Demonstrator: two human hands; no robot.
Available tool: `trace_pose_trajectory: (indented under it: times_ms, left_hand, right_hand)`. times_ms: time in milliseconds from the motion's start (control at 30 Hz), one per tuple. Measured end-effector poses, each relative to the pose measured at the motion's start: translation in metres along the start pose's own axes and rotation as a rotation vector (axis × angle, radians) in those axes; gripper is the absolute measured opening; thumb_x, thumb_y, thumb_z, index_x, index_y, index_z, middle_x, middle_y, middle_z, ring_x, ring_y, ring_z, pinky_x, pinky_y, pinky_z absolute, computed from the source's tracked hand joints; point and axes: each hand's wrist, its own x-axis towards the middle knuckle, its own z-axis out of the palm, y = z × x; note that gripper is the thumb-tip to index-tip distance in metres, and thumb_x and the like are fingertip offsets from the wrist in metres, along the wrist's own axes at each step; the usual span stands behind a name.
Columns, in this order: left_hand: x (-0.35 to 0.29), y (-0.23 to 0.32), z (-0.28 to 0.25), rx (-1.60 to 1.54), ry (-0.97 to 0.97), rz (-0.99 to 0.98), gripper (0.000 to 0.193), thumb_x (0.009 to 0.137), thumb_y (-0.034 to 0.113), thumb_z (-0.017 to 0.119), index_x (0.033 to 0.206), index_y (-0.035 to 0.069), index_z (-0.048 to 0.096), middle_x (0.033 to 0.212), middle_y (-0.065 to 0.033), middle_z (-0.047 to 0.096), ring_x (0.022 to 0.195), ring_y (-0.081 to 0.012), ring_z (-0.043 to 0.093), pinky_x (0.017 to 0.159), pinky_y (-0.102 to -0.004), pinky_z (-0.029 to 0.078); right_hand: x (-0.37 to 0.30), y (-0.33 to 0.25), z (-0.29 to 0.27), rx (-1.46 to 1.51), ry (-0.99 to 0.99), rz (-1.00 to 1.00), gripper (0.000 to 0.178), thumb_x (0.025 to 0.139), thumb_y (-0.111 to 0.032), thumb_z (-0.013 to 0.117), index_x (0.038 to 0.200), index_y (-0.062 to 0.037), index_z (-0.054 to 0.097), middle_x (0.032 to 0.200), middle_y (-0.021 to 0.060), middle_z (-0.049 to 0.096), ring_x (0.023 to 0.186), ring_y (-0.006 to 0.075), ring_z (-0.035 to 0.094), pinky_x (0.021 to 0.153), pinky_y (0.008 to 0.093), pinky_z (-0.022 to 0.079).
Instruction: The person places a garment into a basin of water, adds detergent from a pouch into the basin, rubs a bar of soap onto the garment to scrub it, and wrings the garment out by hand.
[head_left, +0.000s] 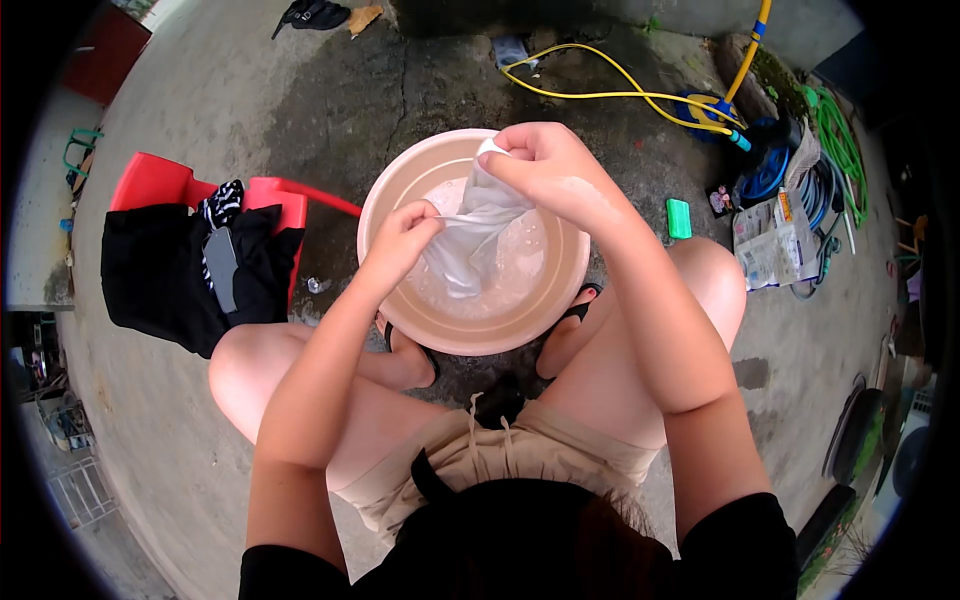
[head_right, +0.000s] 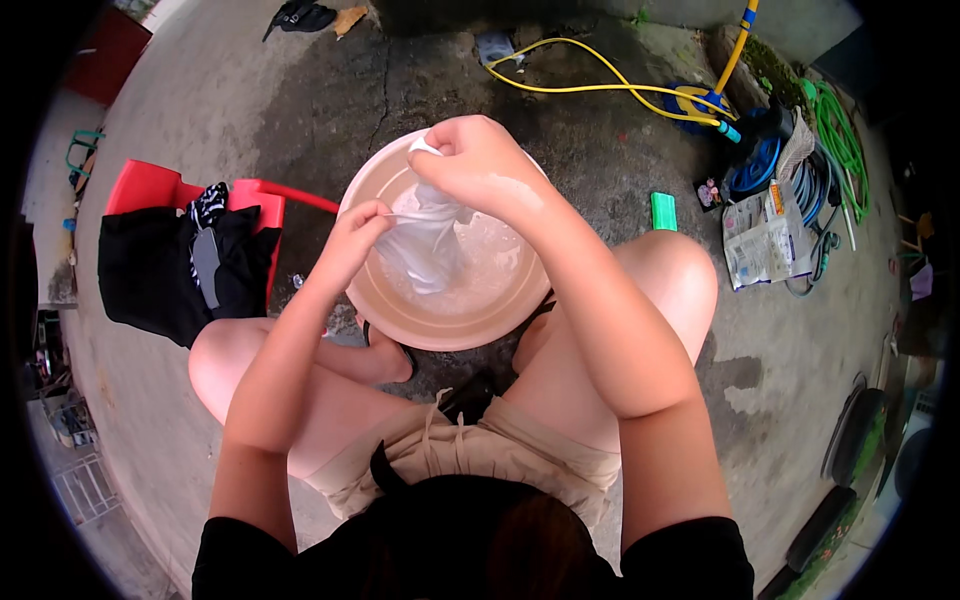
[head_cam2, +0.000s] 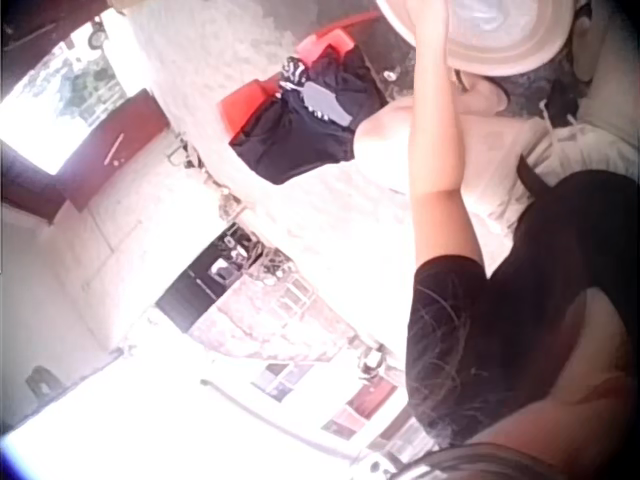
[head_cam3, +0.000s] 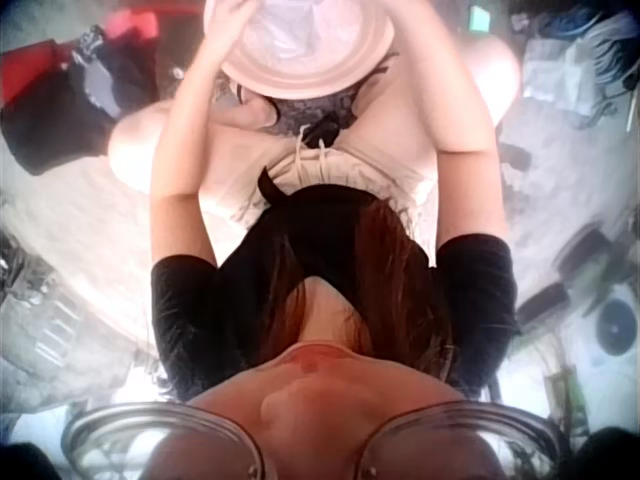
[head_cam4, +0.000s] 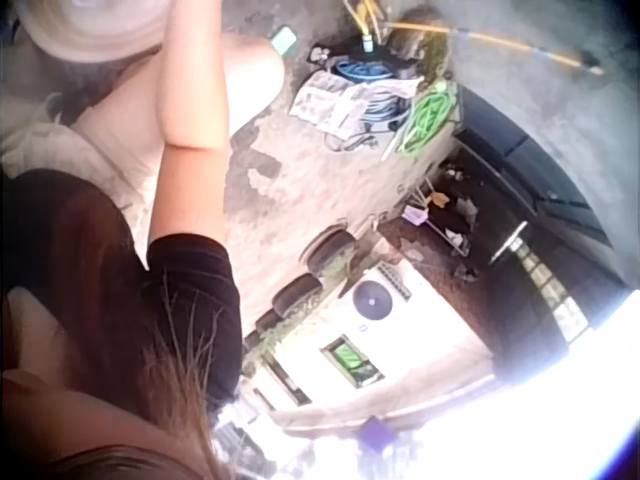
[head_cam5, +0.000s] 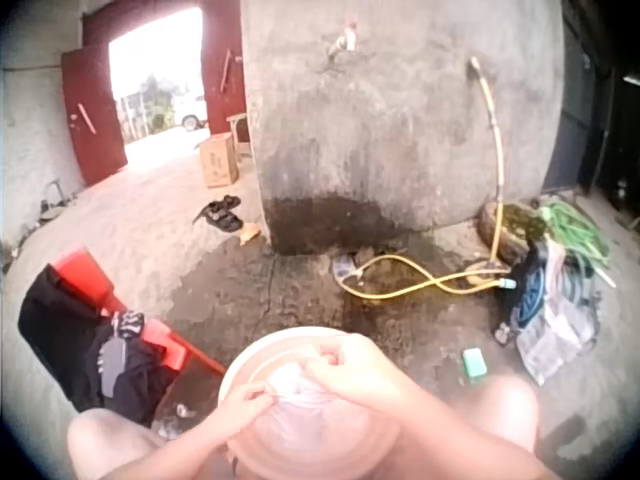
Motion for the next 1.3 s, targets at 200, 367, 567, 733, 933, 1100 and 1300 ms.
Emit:
trace_pose_trajectory:
  times_ms: [200, 367, 567, 733, 933, 1100, 1300]
  left_hand:
    - [-0.022, 0.049, -0.016, -0.171, 0.076, 0.16, 0.009, 0.081, 0.014, 0.057, 0.074, 0.008, 0.056, 0.071, 0.0052, 0.053, 0.07, -0.0049, 0.046, 0.066, -0.0212, 0.034]
    - [-0.044, 0.071, -0.008, -0.1, -0.051, 0.203, 0.013, 0.075, 0.014, 0.06, 0.067, 0.006, 0.054, 0.066, 0.0052, 0.05, 0.067, -0.0044, 0.044, 0.063, -0.0215, 0.032]
    - [-0.057, 0.07, -0.012, -0.068, -0.17, 0.213, 0.01, 0.076, 0.007, 0.059, 0.068, 0.002, 0.054, 0.065, 0.0054, 0.049, 0.067, -0.0043, 0.044, 0.06, -0.0226, 0.034]
    - [-0.064, 0.074, -0.019, 0.247, -0.086, 0.269, 0.014, 0.076, 0.01, 0.061, 0.069, 0.001, 0.053, 0.063, 0.0022, 0.047, 0.063, -0.0049, 0.044, 0.056, -0.0255, 0.036]
    - [-0.057, 0.061, -0.031, 0.666, 0.1, 0.423, 0.018, 0.074, 0.015, 0.069, 0.072, 0.0, 0.058, 0.066, -0.0104, 0.058, 0.065, -0.0235, 0.058, 0.064, -0.0353, 0.048]
    - [-0.058, 0.061, -0.046, 1.073, 0.256, 0.339, 0.022, 0.072, 0.012, 0.069, 0.09, 0.001, 0.068, 0.079, -0.0186, 0.065, 0.082, -0.0354, 0.066, 0.076, -0.0415, 0.052]
    - [-0.054, 0.105, -0.046, 0.795, 0.695, 0.688, 0.027, 0.072, -0.006, 0.058, 0.097, 0.001, 0.067, 0.089, -0.0169, 0.068, 0.084, -0.0312, 0.067, 0.076, -0.0349, 0.052]
  right_hand:
    - [0.004, 0.021, -0.006, -0.761, -0.154, 0.197, 0.031, 0.078, -0.024, 0.064, 0.088, 0.0037, 0.072, 0.086, 0.02, 0.07, 0.079, 0.0315, 0.069, 0.072, 0.0394, 0.053]
    - [0.014, 0.073, 0.026, -1.093, -0.52, 0.237, 0.027, 0.077, -0.021, 0.064, 0.09, 0.0, 0.074, 0.087, 0.0206, 0.071, 0.083, 0.0309, 0.071, 0.074, 0.0394, 0.055]
    - [0.016, 0.092, 0.055, -1.065, -0.517, 0.545, 0.026, 0.078, -0.019, 0.064, 0.094, -0.0008, 0.074, 0.088, 0.0187, 0.072, 0.08, 0.0292, 0.071, 0.074, 0.0406, 0.055]
    - [0.017, 0.118, 0.042, -1.207, -0.328, 0.294, 0.022, 0.083, -0.011, 0.059, 0.096, 0.0005, 0.073, 0.083, 0.0152, 0.073, 0.068, 0.0252, 0.071, 0.068, 0.0394, 0.056]
    - [0.032, 0.105, 0.001, -0.642, -0.042, 0.385, 0.021, 0.084, -0.005, 0.053, 0.089, 0.0045, 0.072, 0.081, 0.0172, 0.072, 0.07, 0.0284, 0.072, 0.064, 0.0435, 0.056]
    - [0.032, 0.053, -0.03, 0.066, 0.151, 0.158, 0.019, 0.084, -0.002, 0.044, 0.086, -0.0005, 0.063, 0.077, 0.0084, 0.066, 0.066, 0.0152, 0.063, 0.055, 0.0265, 0.049]
    - [0.011, 0.007, -0.05, 0.558, 0.275, -0.209, 0.022, 0.084, 0.001, 0.042, 0.095, 0.0017, 0.061, 0.091, 0.0109, 0.065, 0.08, 0.0176, 0.063, 0.074, 0.0299, 0.053]
